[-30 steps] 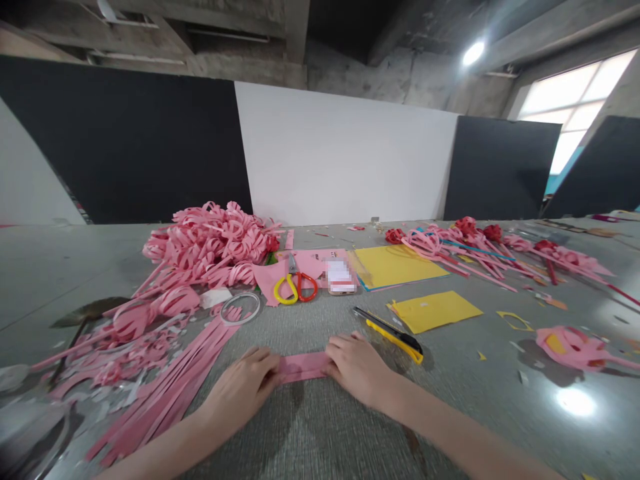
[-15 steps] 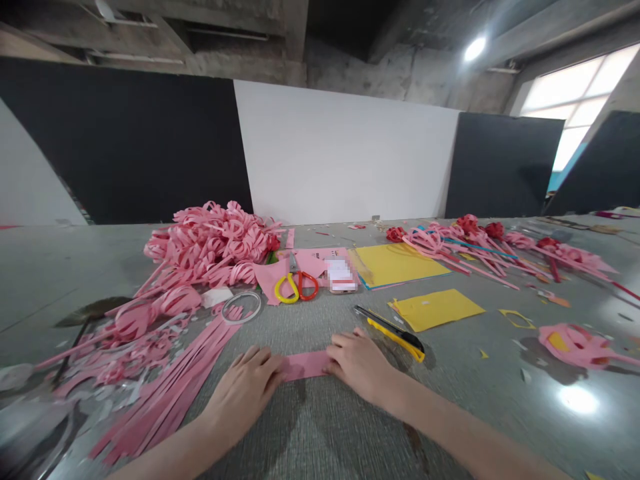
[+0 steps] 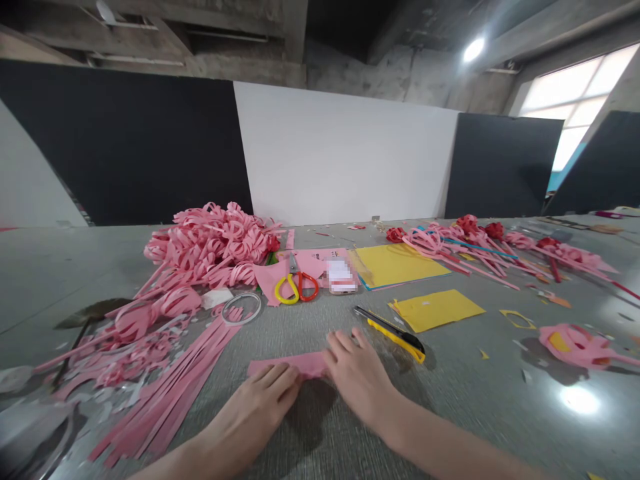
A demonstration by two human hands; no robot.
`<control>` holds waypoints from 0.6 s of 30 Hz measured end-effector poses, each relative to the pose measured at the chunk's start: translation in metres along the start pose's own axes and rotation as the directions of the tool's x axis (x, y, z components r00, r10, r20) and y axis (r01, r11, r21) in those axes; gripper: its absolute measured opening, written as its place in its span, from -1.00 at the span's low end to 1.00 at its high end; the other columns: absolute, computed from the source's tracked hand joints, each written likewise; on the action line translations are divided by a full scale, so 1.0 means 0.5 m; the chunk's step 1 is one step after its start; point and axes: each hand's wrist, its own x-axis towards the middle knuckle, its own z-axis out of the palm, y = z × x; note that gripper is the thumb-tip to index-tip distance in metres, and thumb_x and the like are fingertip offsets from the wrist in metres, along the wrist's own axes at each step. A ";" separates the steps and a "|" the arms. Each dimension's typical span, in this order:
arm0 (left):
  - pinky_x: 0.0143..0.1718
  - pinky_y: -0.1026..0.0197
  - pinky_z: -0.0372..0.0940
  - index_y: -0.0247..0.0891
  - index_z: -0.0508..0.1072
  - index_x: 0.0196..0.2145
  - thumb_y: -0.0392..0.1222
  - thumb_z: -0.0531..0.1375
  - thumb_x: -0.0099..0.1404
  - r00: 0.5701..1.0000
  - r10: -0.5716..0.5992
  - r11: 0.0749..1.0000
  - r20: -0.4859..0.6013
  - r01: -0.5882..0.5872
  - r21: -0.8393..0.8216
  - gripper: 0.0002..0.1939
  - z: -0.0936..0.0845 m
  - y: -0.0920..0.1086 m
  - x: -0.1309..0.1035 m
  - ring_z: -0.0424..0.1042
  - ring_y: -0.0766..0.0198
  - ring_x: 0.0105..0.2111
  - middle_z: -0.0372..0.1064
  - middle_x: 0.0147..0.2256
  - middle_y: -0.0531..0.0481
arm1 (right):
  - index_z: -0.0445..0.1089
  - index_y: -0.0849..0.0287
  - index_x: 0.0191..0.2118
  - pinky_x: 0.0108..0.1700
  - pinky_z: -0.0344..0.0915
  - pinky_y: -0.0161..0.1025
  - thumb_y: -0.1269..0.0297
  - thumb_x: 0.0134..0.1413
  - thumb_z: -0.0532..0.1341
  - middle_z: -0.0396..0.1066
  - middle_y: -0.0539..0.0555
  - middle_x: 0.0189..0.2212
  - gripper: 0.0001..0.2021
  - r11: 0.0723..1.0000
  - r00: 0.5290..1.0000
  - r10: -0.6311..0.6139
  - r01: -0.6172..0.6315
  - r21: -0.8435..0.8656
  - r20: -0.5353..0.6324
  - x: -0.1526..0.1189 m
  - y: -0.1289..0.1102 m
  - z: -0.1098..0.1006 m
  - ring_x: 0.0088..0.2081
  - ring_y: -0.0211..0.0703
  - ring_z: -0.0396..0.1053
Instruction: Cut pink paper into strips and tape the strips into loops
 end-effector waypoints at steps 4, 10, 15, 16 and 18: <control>-0.19 0.17 0.23 -0.38 0.28 -0.10 -0.45 0.00 0.18 0.998 -0.058 0.996 0.035 0.060 -0.059 -0.69 0.006 0.012 -0.004 0.28 0.15 -0.20 0.28 -0.18 -0.14 | 0.31 0.22 -0.37 -0.32 0.13 -0.15 0.51 -0.02 0.13 0.35 0.09 -0.35 -0.91 0.997 0.997 -0.076 0.076 -0.006 0.006 -0.007 -0.027 -0.002 -0.33 -0.09 0.26; -0.23 0.15 0.27 -0.36 0.30 -0.14 -0.47 -0.03 0.16 0.994 -0.107 0.991 0.016 0.108 -0.072 -0.69 0.012 0.014 -0.005 0.30 0.15 -0.22 0.29 -0.21 -0.12 | 0.26 0.21 -0.39 -0.41 0.12 -0.24 0.59 0.01 0.05 0.34 0.04 -0.43 -0.85 0.992 0.999 -0.026 0.021 0.127 0.038 -0.007 -0.020 0.013 -0.40 -0.16 0.29; -0.33 0.11 0.29 -0.31 0.35 -0.32 -0.40 -0.03 0.21 0.991 -0.124 0.991 -0.045 0.122 -0.052 -0.82 0.009 0.015 -0.003 0.32 0.16 -0.32 0.30 -0.34 -0.07 | 0.25 0.17 -0.37 -0.35 0.12 -0.21 0.47 0.07 0.06 0.33 0.02 -0.40 -0.91 0.965 0.998 0.002 -0.019 0.261 0.064 -0.008 -0.015 0.030 -0.35 -0.15 0.27; -0.33 0.10 0.29 -0.30 0.35 -0.33 -0.39 -0.03 0.22 0.990 -0.127 0.991 -0.059 0.124 -0.051 -0.82 0.007 0.015 -0.002 0.32 0.15 -0.33 0.30 -0.35 -0.06 | 0.25 0.16 -0.37 -0.34 0.12 -0.21 0.45 0.07 0.06 0.33 0.02 -0.40 -0.92 0.960 0.998 0.013 -0.031 0.280 0.069 -0.008 -0.016 0.031 -0.34 -0.14 0.27; -0.31 0.08 0.29 -0.29 0.35 -0.32 -0.37 -0.03 0.22 0.988 -0.140 0.989 -0.068 0.136 -0.062 -0.83 0.003 0.014 -0.001 0.33 0.14 -0.31 0.31 -0.34 -0.07 | 0.25 0.16 -0.36 -0.32 0.12 -0.20 0.44 0.09 0.06 0.34 0.02 -0.38 -0.92 0.948 0.995 0.035 -0.062 0.312 0.091 -0.007 -0.018 0.030 -0.33 -0.13 0.27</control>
